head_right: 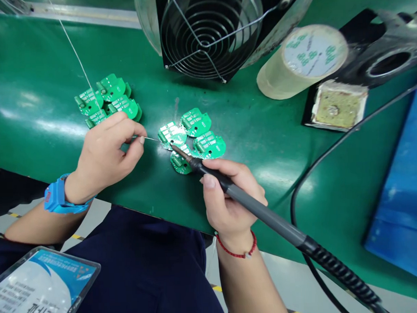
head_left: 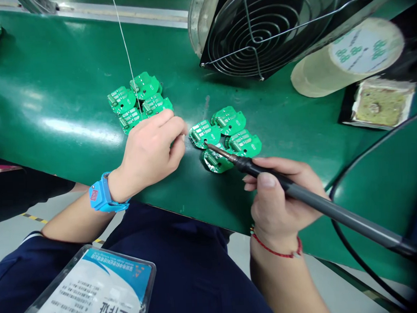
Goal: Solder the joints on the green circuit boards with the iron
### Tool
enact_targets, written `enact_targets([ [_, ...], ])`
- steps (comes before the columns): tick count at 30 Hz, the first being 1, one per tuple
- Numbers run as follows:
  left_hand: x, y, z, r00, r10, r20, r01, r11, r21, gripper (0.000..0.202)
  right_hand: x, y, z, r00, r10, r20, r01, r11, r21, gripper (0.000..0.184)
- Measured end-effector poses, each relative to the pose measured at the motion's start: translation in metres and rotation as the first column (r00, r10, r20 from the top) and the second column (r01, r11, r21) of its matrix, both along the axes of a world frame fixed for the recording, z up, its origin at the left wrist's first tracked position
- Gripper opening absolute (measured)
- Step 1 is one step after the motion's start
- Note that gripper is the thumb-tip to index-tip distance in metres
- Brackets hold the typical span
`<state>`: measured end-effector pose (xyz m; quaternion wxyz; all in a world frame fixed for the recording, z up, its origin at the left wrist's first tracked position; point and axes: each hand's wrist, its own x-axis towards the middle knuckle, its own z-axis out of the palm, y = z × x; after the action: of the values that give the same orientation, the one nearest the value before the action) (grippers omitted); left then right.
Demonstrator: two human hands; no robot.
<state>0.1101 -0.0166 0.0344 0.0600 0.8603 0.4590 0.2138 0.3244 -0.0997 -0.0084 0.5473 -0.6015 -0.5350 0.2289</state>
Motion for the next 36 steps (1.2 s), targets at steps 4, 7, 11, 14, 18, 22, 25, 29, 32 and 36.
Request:
enact_targets([
  [4, 0.001, 0.001, -0.002, 1.0, -0.012, -0.004, 0.012, 1.0, -0.007, 0.015, -0.001, 0.001, -0.003, 1.0, 0.011, -0.009, -0.011, 1.0, -0.003, 0.017],
  [7, 0.003, 0.0, -0.005, 1.0, -0.013, -0.027, 0.013, 1.0, 0.011, 0.016, -0.001, 0.001, -0.004, 1.0, 0.023, -0.014, -0.023, 1.0, -0.015, 0.017],
  [11, 0.003, 0.001, -0.003, 1.0, -0.017, -0.006, 0.017, 1.0, 0.019, 0.016, -0.001, 0.0, -0.002, 1.0, 0.004, -0.021, -0.004, 1.0, -0.005, 0.018],
  [14, 0.005, 0.004, 0.004, 0.996, -0.018, 0.092, 0.02, 1.0, -0.014, 0.014, 0.003, 0.003, 0.005, 0.999, -0.023, -0.046, 0.023, 1.0, -0.002, 0.017],
  [18, 0.018, 0.011, 0.012, 0.977, -0.012, 0.215, 0.031, 0.996, -0.087, 0.019, 0.016, 0.017, 0.017, 0.997, -0.034, -0.064, 0.039, 0.997, 0.072, 0.016],
  [22, 0.038, 0.018, 0.008, 0.995, -0.048, 0.085, 0.052, 0.998, -0.034, 0.017, 0.034, 0.04, 0.018, 0.998, -0.056, -0.025, 0.059, 0.982, 0.179, 0.015],
  [25, 0.048, 0.02, -0.001, 0.999, -0.032, -0.014, 0.033, 0.998, 0.06, 0.015, 0.04, 0.048, 0.008, 0.99, -0.077, -0.117, 0.102, 0.969, 0.226, 0.017],
  [29, 0.046, 0.021, -0.012, 0.999, 0.026, -0.033, -0.021, 0.99, 0.137, 0.011, 0.04, 0.043, -0.004, 0.986, -0.054, -0.158, 0.078, 0.985, 0.152, 0.017],
  [32, 0.04, 0.022, -0.015, 0.999, 0.036, 0.019, -0.038, 0.992, 0.123, 0.01, 0.039, 0.038, -0.006, 0.991, -0.023, -0.13, 0.037, 0.993, 0.111, 0.017],
  [36, 0.038, 0.022, -0.014, 0.998, 0.03, 0.047, -0.034, 0.996, 0.083, 0.011, 0.039, 0.038, -0.005, 0.992, 0.008, -0.128, 0.004, 0.996, 0.091, 0.016],
])
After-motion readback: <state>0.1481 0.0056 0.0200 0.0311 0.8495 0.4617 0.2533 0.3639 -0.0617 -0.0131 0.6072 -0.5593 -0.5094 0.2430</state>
